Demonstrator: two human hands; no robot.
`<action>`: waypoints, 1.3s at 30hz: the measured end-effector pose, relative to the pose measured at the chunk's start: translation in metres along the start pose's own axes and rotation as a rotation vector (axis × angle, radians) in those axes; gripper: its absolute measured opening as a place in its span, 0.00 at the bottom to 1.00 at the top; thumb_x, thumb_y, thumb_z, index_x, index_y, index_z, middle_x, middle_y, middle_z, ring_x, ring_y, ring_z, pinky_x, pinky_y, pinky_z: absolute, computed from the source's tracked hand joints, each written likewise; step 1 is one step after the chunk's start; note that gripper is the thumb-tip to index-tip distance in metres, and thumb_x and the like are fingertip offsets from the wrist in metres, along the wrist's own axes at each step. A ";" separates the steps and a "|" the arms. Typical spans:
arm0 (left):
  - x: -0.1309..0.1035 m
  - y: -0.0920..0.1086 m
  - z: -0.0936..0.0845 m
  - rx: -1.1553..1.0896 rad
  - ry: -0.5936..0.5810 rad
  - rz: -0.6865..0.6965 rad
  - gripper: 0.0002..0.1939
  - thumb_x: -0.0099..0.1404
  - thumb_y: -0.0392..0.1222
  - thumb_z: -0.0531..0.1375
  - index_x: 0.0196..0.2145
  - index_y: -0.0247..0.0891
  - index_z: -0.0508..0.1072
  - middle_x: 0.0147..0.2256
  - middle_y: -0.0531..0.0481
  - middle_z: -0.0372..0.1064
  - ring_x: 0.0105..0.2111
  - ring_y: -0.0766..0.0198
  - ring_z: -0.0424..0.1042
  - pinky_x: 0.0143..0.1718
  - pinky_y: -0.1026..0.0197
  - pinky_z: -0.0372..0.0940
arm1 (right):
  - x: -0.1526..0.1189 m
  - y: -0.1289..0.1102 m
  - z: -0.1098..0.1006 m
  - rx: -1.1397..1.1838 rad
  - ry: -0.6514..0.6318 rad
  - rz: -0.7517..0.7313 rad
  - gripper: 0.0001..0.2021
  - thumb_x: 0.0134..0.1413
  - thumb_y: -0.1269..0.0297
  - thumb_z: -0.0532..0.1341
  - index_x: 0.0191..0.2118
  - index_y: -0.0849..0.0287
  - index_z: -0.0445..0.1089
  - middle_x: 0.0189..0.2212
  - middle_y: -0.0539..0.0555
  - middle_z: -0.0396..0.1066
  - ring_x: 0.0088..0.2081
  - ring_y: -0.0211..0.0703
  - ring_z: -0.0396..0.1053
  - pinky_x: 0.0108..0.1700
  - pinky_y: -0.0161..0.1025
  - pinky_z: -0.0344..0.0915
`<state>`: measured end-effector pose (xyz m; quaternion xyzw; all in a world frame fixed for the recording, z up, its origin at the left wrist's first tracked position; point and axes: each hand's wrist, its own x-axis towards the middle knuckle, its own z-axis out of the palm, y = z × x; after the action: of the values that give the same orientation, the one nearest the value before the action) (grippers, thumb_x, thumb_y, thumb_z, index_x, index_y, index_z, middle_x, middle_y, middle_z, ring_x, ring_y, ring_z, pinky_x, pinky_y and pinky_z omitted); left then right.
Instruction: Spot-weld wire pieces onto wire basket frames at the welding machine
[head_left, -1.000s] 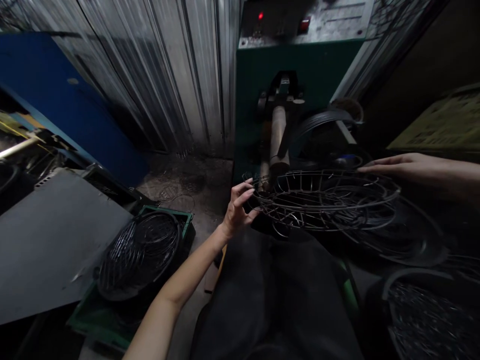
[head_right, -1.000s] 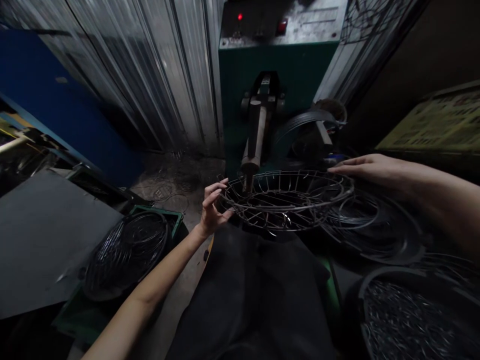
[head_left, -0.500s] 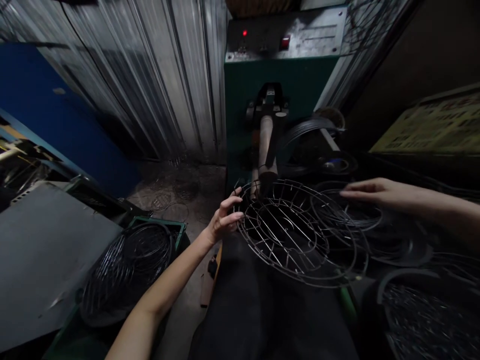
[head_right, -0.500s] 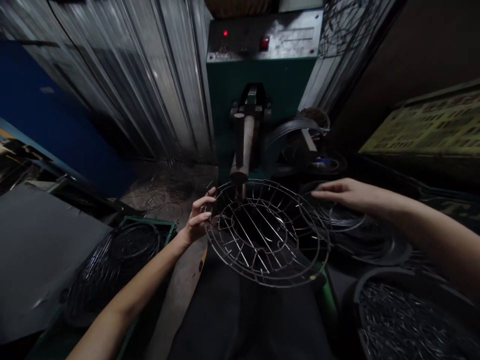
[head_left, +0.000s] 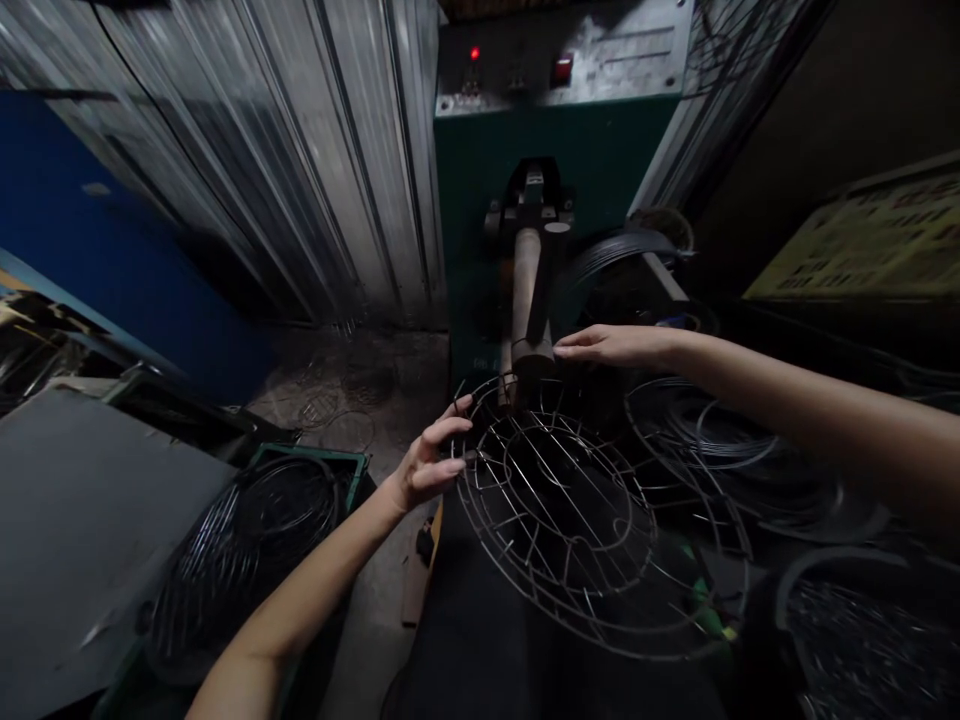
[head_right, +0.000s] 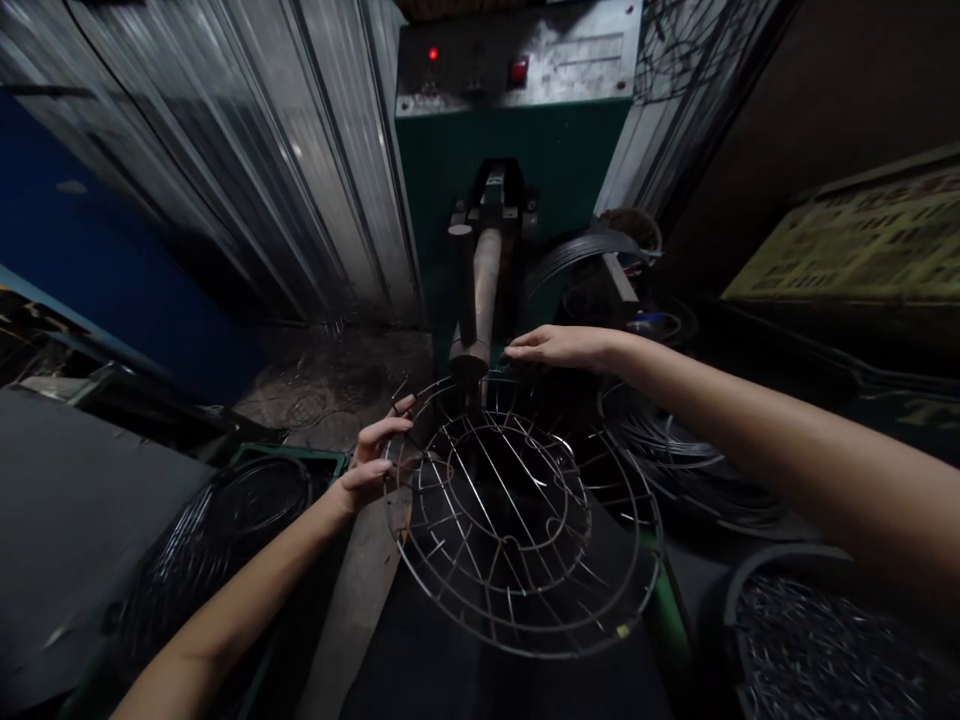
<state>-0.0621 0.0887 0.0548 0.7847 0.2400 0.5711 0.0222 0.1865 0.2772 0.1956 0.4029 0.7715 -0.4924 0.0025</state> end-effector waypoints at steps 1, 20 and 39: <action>0.002 -0.001 0.001 0.009 0.033 0.035 0.30 0.61 0.29 0.60 0.53 0.58 0.55 0.58 0.50 0.56 0.62 0.52 0.56 0.57 0.38 0.60 | -0.001 -0.001 0.001 0.013 -0.031 0.000 0.20 0.42 0.44 0.65 0.34 0.56 0.77 0.38 0.52 0.75 0.45 0.49 0.70 0.51 0.42 0.65; 0.001 -0.012 -0.008 0.105 0.005 0.020 0.37 0.61 0.31 0.61 0.58 0.60 0.46 0.58 0.47 0.57 0.62 0.52 0.57 0.56 0.41 0.63 | -0.005 0.015 0.019 0.291 0.005 0.001 0.22 0.30 0.63 0.73 0.38 0.56 0.76 0.34 0.49 0.76 0.38 0.43 0.73 0.46 0.42 0.71; -0.004 -0.012 -0.008 0.062 0.078 -0.289 0.40 0.56 0.42 0.67 0.60 0.46 0.51 0.54 0.35 0.61 0.57 0.46 0.64 0.54 0.39 0.64 | -0.001 0.064 0.058 0.408 0.028 -0.063 0.20 0.35 0.53 0.71 0.35 0.60 0.74 0.33 0.51 0.72 0.35 0.38 0.68 0.42 0.38 0.63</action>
<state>-0.0740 0.0955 0.0506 0.7195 0.3688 0.5843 0.0706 0.2045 0.2446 0.1173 0.3774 0.6679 -0.6328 -0.1053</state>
